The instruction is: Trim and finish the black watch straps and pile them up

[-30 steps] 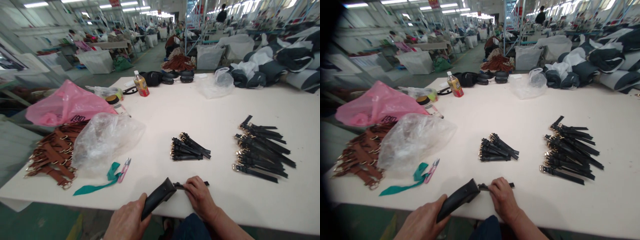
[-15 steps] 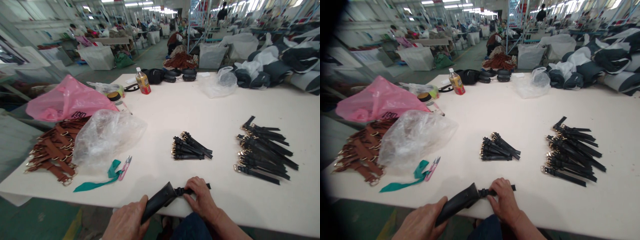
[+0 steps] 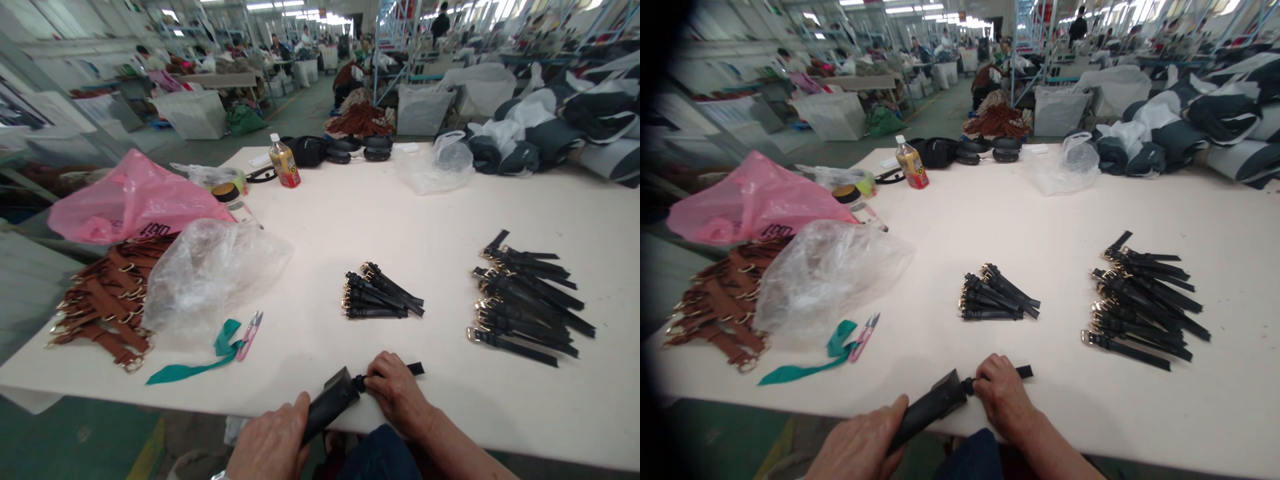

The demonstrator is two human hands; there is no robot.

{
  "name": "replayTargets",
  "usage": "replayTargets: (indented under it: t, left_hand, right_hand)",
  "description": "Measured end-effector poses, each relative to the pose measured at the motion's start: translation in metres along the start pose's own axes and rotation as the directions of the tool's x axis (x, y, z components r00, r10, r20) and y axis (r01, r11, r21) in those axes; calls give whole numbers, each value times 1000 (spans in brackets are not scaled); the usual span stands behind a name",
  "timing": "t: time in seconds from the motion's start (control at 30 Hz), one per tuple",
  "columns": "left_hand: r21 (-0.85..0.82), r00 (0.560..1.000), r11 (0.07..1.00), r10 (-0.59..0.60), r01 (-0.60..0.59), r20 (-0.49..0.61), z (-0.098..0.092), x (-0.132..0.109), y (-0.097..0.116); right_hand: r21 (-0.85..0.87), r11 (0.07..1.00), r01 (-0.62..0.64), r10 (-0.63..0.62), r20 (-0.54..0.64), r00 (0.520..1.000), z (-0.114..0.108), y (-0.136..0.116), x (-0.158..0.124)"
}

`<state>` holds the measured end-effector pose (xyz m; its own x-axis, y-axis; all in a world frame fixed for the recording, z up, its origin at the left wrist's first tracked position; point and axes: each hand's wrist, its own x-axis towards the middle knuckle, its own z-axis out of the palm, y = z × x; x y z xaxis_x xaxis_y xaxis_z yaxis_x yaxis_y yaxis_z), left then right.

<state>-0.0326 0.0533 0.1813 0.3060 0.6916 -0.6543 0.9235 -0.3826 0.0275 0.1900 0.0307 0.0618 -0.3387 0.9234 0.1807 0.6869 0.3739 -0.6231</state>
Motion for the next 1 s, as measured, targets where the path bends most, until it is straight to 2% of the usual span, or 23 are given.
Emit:
replayTargets:
  t: [0.17,0.3,0.43,0.57,0.7,0.87,1.0]
  left_hand:
    - [26,1000,999,22,-22,-8,-11,3,11]
    - [27,999,999,29,-29,-30,-11,4,11]
    - [29,1000,999,25,-25,-5,-3,1,0]
    - [64,999,997,32,-30,-19,-10,4,10]
    - [91,999,996,28,-26,-28,-21,8,21]
    - [84,1000,996,31,-31,0,-20,5,6]
    - [89,998,994,58,-56,-13,-22,9,10]
  right_hand:
    - [127,991,-48,36,95,995,-10,1,6]
    - [129,986,-103,90,107,990,-11,0,9]
    - [53,984,-168,165,58,985,6,0,10]
    - [-24,982,-188,188,-13,982,20,2,9]
    - [-61,972,-227,224,-59,973,23,1,9]
    - [-78,963,-259,254,-68,965,24,-1,10]
    - [-81,959,-273,264,-105,959,25,0,11]
